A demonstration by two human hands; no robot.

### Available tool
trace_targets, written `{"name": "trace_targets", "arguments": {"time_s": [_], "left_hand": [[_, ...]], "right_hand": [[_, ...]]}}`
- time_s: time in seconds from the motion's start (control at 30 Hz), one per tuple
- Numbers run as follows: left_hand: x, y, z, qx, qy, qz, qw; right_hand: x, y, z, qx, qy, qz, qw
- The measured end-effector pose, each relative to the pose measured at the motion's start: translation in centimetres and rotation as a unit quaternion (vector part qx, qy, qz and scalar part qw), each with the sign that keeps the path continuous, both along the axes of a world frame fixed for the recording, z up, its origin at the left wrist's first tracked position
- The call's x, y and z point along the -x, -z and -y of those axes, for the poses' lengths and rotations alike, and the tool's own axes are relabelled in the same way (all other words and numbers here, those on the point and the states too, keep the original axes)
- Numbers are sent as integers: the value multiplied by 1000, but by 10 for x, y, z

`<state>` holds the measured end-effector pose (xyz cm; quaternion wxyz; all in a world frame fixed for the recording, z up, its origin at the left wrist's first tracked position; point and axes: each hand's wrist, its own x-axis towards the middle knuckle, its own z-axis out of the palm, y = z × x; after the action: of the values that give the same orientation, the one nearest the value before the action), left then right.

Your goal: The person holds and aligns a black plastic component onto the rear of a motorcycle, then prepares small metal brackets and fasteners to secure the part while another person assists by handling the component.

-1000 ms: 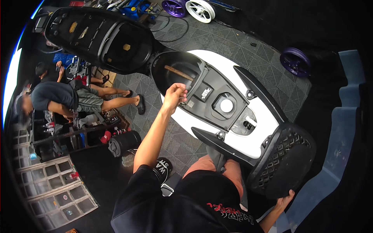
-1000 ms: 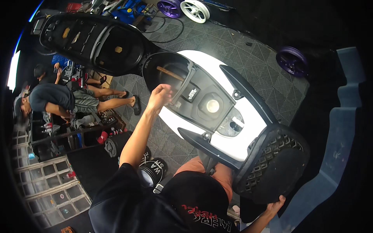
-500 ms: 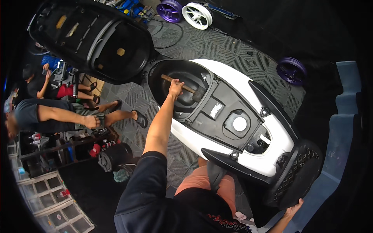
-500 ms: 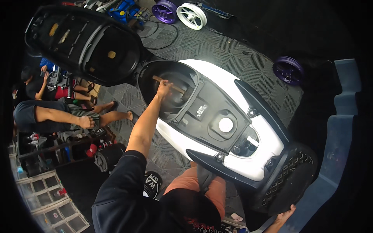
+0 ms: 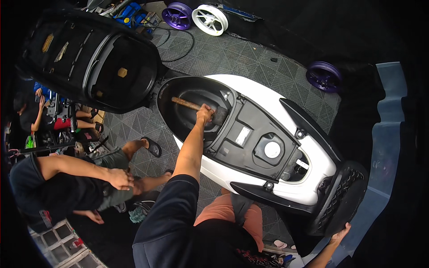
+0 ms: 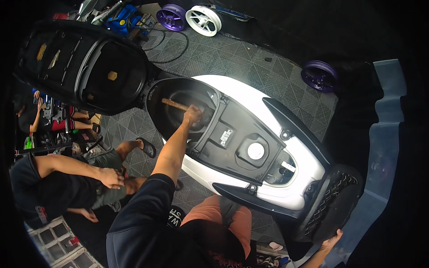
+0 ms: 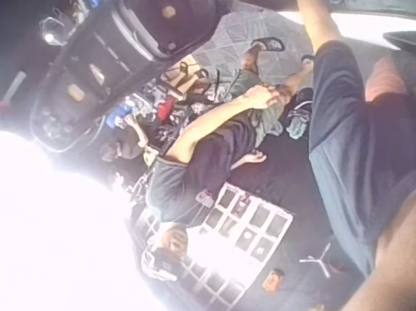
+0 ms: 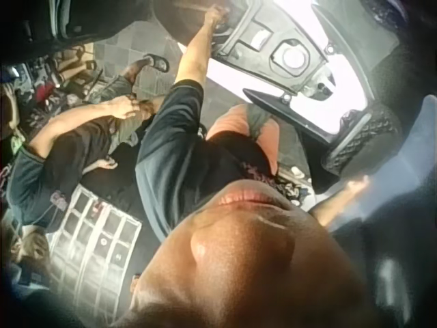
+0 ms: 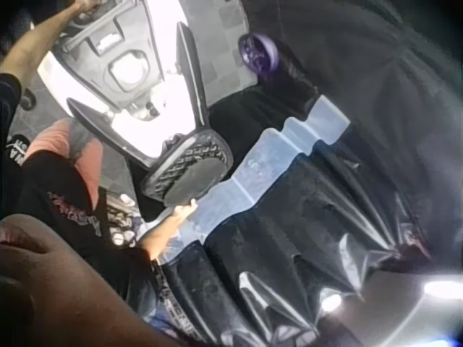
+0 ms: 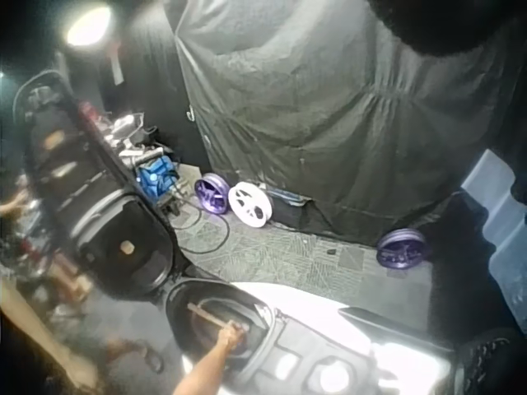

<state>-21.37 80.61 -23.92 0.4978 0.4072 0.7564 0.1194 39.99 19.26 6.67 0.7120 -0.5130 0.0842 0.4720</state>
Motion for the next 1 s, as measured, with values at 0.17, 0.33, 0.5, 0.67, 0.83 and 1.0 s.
{"name": "trace_targets", "arguments": {"time_s": [0.17,0.33,0.5,0.67,0.83,1.0], "left_hand": [[4,-11,-1,1,53,-21,998],[14,-20,-9,31,74,-28,996],[8,-5,-8,37,59,-6,998],[-1,5,-2,2,164,-94,982],[-9,-42,17,-129,266,-139,945],[-63,-154,47,-353,216,-27,910]], "right_hand": [[-2,3,3,5,2,19,1000],[-1,7,3,6,12,8,1000],[0,8,2,9,13,31,999],[7,5,7,106,50,106,987],[22,11,6,36,71,56,995],[41,16,-1,3,95,22,995]]}}
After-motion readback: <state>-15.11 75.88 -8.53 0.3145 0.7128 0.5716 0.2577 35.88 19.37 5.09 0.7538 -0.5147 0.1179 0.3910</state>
